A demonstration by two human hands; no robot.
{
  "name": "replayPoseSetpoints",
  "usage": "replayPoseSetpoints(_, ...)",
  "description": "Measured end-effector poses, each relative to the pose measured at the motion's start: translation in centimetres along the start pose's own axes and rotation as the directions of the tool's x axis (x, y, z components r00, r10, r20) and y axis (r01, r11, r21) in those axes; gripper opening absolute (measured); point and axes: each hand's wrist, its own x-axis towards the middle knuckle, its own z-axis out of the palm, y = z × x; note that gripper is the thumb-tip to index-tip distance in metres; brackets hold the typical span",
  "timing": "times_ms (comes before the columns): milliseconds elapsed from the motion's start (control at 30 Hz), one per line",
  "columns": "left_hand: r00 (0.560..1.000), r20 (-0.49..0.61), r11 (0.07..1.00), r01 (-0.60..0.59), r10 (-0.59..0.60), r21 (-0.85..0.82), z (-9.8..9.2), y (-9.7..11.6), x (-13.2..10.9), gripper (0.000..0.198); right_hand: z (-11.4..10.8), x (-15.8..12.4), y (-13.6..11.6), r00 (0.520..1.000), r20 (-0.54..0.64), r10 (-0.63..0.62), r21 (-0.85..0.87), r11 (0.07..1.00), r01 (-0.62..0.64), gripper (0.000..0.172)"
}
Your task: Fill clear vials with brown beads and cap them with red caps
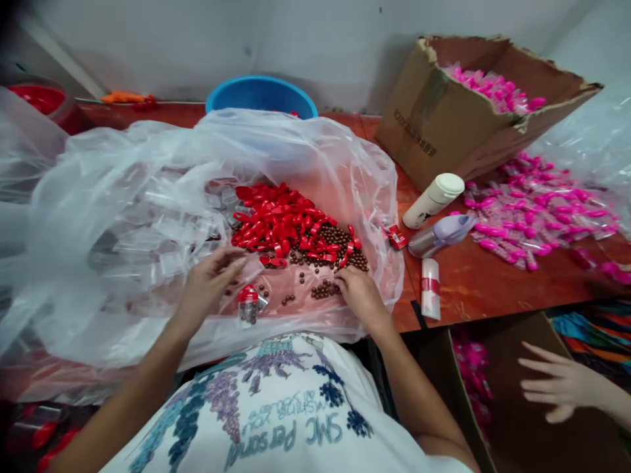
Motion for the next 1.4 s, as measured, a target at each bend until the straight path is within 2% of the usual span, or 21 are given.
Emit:
replayPoseSetpoints(67, 0.996, 0.09, 0.994, 0.019, -0.009, -0.109, 2.9, 0.6, -0.4, 0.03, -0.6, -1.4, 0.3, 0.997, 0.083, -0.009, -0.039, 0.999, 0.012, 0.016)
replayPoseSetpoints(133, 0.982, 0.19, 0.985, 0.039, -0.007, -0.166, 5.3, 0.7, -0.8, 0.028, -1.1, -2.8, 0.2, 0.983, 0.171, -0.064, -0.064, 0.995, 0.076, 0.016)
replayPoseSetpoints(200, 0.961, 0.275, 0.978, 0.075, -0.02, -0.192, 7.1, 0.5, -1.0, 0.024, -1.5, -4.0, 0.2, 0.964, 0.239, -0.115, -0.084, 0.987, 0.138, 0.031)
replayPoseSetpoints(267, 0.947, 0.319, 0.975, 0.112, -0.046, -0.191, 8.1, 0.3, -1.0, 0.019, -1.7, -5.0, 0.3, 0.958, 0.256, -0.129, -0.105, 0.982, 0.16, 0.048)
replayPoseSetpoints(300, 0.944, 0.325, 0.976, 0.125, -0.062, -0.178, 8.5, 0.2, -1.1, 0.016, -1.7, -5.3, 0.4, 0.959, 0.253, -0.128, -0.11, 0.981, 0.16, 0.051)
replayPoseSetpoints(367, 0.941, 0.329, 0.979, 0.133, -0.077, -0.152, 9.2, 0.1, -1.1, 0.014, -1.4, -5.8, 0.7, 0.96, 0.247, -0.132, -0.106, 0.981, 0.162, 0.041)
replayPoseSetpoints(467, 0.94, 0.34, 0.98, 0.106, -0.043, -0.169, 10.5, 0.4, -1.1, 0.015, -0.8, -5.9, 0.9, 0.957, 0.247, -0.154, -0.094, 0.979, 0.182, 0.011)
replayPoseSetpoints(567, 0.931, 0.364, 0.972, 0.091, -0.007, -0.215, 11.9, 0.9, -0.8, 0.013, -0.6, -5.9, 0.7, 0.951, 0.255, -0.175, -0.1, 0.973, 0.206, 0.009)
replayPoseSetpoints(667, 0.91, 0.416, 0.969, 0.096, 0.007, -0.227, 12.5, 1.3, -0.3, 0.014, -1.0, -6.1, 0.7, 0.953, 0.253, -0.165, -0.059, 0.981, 0.185, 0.005)
replayPoseSetpoints(733, 0.882, 0.471, 0.97, 0.091, 0.028, -0.227, 12.3, 1.5, 0.1, 0.019, -1.2, -6.2, 0.7, 0.965, 0.221, -0.14, 0.027, 0.99, 0.138, 0.018)
replayPoseSetpoints(833, 0.839, 0.543, 0.959, 0.121, 0.038, -0.255, 11.6, 2.0, 0.3, 0.034, -0.7, -6.0, 0.6, 0.992, 0.08, -0.102, 0.15, 0.985, 0.089, 0.04)
replayPoseSetpoints(900, 0.812, 0.583, 0.927, 0.191, 0.036, -0.323, 11.3, 2.4, 0.0, 0.051, 0.2, -5.6, 0.1, 0.995, -0.018, -0.101, 0.2, 0.974, 0.103, 0.046)
replayPoseSetpoints(967, 0.822, 0.569, 0.874, 0.261, 0.021, -0.409, 11.4, 2.5, -0.6, 0.063, 1.2, -5.3, -0.4, 0.994, -0.069, -0.081, 0.264, 0.96, 0.096, 0.045)
replayPoseSetpoints(1033, 0.856, 0.517, 0.839, 0.293, -0.016, -0.458, 11.7, 2.3, -1.3, 0.063, 1.5, -5.1, -0.7, 0.996, -0.084, -0.013, 0.329, 0.943, 0.04, 0.04)
replayPoseSetpoints(1100, 0.869, 0.495, 0.87, 0.247, -0.004, -0.426, 11.9, 1.9, -2.0, 0.057, 1.0, -5.3, -0.4, 0.991, -0.09, 0.095, 0.349, 0.935, -0.058, 0.038)
replayPoseSetpoints(1133, 0.858, 0.513, 0.91, 0.185, 0.035, -0.372, 12.0, 1.8, -2.3, 0.052, 0.4, -5.4, 0.0, 0.985, -0.086, 0.149, 0.334, 0.936, -0.112, 0.039)
replayPoseSetpoints(1200, 0.801, 0.58, 0.974, -0.019, 0.15, -0.225, 12.1, 1.6, -2.8, 0.039, -1.0, -5.7, 1.1, 0.969, -0.06, 0.241, 0.249, 0.943, -0.219, 0.04)
replayPoseSetpoints(1233, 0.751, 0.629, 0.979, -0.134, 0.202, -0.155, 12.1, 1.5, -3.0, 0.034, -1.7, -5.9, 1.8, 0.962, -0.038, 0.269, 0.183, 0.949, -0.258, 0.039)
replayPoseSetpoints(1300, 0.635, 0.723, 0.944, -0.323, 0.27, -0.069, 12.2, 1.5, -3.2, 0.028, -2.6, -6.0, 2.7, 0.957, 0.013, 0.288, 0.035, 0.957, -0.288, 0.035)
replayPoseSetpoints(1400, 0.501, 0.802, 0.877, -0.477, 0.324, -0.056, 12.6, 1.6, -3.3, 0.029, -2.6, -5.8, 3.0, 0.961, 0.056, 0.27, -0.154, 0.954, -0.258, 0.03)
